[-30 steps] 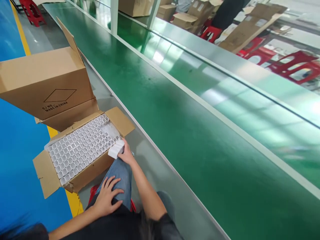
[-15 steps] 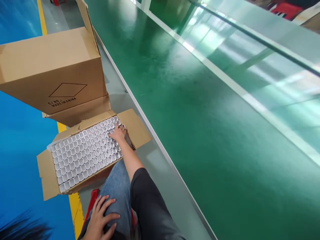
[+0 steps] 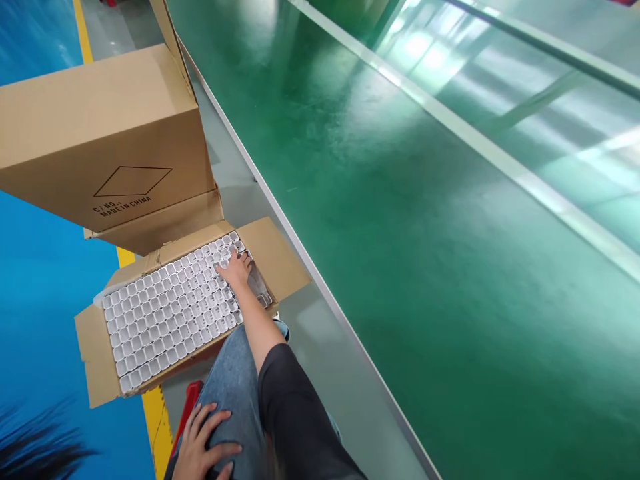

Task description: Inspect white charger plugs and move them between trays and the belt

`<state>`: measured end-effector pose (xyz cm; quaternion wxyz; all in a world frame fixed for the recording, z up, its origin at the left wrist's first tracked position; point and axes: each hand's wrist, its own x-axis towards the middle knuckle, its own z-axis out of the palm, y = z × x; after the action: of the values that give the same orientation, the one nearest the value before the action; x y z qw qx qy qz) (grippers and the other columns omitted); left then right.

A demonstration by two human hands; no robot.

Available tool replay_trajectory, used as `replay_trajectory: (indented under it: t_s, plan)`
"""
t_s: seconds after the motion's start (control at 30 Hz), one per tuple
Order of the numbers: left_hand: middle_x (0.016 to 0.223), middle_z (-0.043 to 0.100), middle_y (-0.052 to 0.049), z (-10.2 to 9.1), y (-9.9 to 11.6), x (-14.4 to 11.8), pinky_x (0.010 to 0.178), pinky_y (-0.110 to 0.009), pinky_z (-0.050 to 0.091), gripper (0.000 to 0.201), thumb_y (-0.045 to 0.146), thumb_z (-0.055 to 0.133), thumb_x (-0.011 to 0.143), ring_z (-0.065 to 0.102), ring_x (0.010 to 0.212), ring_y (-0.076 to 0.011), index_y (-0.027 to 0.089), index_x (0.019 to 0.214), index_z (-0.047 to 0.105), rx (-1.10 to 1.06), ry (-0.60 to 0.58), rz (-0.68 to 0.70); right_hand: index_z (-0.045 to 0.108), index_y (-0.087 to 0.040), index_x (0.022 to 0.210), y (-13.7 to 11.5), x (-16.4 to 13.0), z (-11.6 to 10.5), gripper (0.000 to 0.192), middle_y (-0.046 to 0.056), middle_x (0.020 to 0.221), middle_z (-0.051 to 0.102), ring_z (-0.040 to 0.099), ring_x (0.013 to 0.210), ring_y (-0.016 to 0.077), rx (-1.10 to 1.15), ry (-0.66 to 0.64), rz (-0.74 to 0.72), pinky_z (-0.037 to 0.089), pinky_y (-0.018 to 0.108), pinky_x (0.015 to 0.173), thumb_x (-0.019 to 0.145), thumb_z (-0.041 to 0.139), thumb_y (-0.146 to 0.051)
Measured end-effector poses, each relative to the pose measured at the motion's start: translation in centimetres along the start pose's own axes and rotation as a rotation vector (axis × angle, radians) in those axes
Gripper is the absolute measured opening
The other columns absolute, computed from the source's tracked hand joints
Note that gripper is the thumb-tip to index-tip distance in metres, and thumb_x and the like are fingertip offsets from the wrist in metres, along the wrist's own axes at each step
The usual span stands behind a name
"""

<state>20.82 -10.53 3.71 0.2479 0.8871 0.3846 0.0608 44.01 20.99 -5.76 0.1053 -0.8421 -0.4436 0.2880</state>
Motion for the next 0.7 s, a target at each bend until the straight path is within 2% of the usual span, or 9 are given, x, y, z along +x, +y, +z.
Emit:
replay_trajectory:
  t_s: [0.17, 0.3, 0.37, 0.47, 0.53, 0.6, 0.7]
  plan:
    - [0.133, 0.064, 0.000, 0.2, -0.1, -0.1, 0.105, -0.058, 0.048, 0.034, 0.018, 0.067, 0.074, 0.053, 0.130, -0.0313, 0.038, 0.100, 0.076, 0.004, 0.056, 0.012, 0.038, -0.020, 0.149, 0.1, 0.1, 0.7, 0.084, 0.022, 0.146, 0.038, 0.038, 0.135, 0.0391, 0.064, 0.013, 0.015, 0.041, 0.048, 0.101, 0.077, 0.071, -0.048]
    - [0.134, 0.064, 0.002, 0.5, -0.3, -0.2, 0.108, -0.053, 0.046, 0.031, 0.019, 0.068, 0.076, 0.052, 0.130, -0.0288, 0.038, 0.098, 0.076, 0.018, 0.089, 0.030, 0.044, -0.021, 0.144, -0.2, -0.5, 1.4, 0.074, 0.022, 0.156, 0.022, 0.028, 0.142, 0.0432, 0.113, 0.059, 0.022, 0.044, 0.050, 0.100, 0.079, 0.071, -0.044]
    - [0.134, 0.064, 0.002, 0.6, -0.5, -0.2, 0.109, -0.053, 0.045, 0.029, 0.021, 0.068, 0.076, 0.052, 0.131, -0.0284, 0.039, 0.098, 0.076, 0.026, 0.093, 0.040, 0.049, -0.021, 0.140, -0.4, -1.1, 1.9, 0.063, 0.020, 0.159, 0.016, 0.021, 0.146, 0.0423, 0.133, 0.098, -0.003, 0.040, 0.051, 0.105, 0.082, 0.068, -0.040]
    - [0.134, 0.064, 0.002, 0.8, -0.6, -0.3, 0.107, -0.054, 0.046, 0.031, 0.020, 0.067, 0.076, 0.051, 0.131, -0.0291, 0.039, 0.099, 0.075, 0.023, 0.096, 0.056, 0.060, -0.020, 0.129, -0.5, -1.8, 2.4, 0.045, 0.017, 0.160, 0.018, 0.015, 0.149, 0.0375, 0.163, 0.143, -0.073, 0.030, 0.052, 0.114, 0.086, 0.065, -0.034]
    - [0.133, 0.064, 0.001, 0.9, -0.7, -0.3, 0.106, -0.054, 0.046, 0.032, 0.019, 0.066, 0.076, 0.051, 0.131, -0.0295, 0.039, 0.099, 0.075, 0.018, 0.105, 0.058, 0.066, -0.020, 0.119, -0.2, -2.0, 2.5, 0.032, 0.015, 0.157, 0.025, 0.019, 0.148, 0.0342, 0.188, 0.163, -0.117, 0.027, 0.049, 0.117, 0.088, 0.061, -0.030]
    - [0.132, 0.065, 0.001, 1.1, -0.7, -0.4, 0.106, -0.055, 0.046, 0.032, 0.019, 0.066, 0.076, 0.052, 0.130, -0.0296, 0.039, 0.099, 0.075, 0.015, 0.112, 0.053, 0.070, -0.021, 0.112, 0.6, -2.1, 2.3, 0.026, 0.013, 0.150, 0.038, 0.031, 0.144, 0.0289, 0.217, 0.175, -0.151, 0.030, 0.042, 0.116, 0.090, 0.057, -0.025]
    - [0.132, 0.064, 0.001, 1.3, -0.8, -0.5, 0.106, -0.054, 0.045, 0.032, 0.019, 0.066, 0.075, 0.052, 0.130, -0.0293, 0.039, 0.099, 0.075, 0.021, 0.108, 0.050, 0.069, -0.021, 0.116, 2.8, -2.5, 1.7, 0.033, 0.011, 0.133, 0.057, 0.051, 0.126, 0.0218, 0.249, 0.182, -0.152, 0.041, 0.032, 0.108, 0.093, 0.046, -0.019]
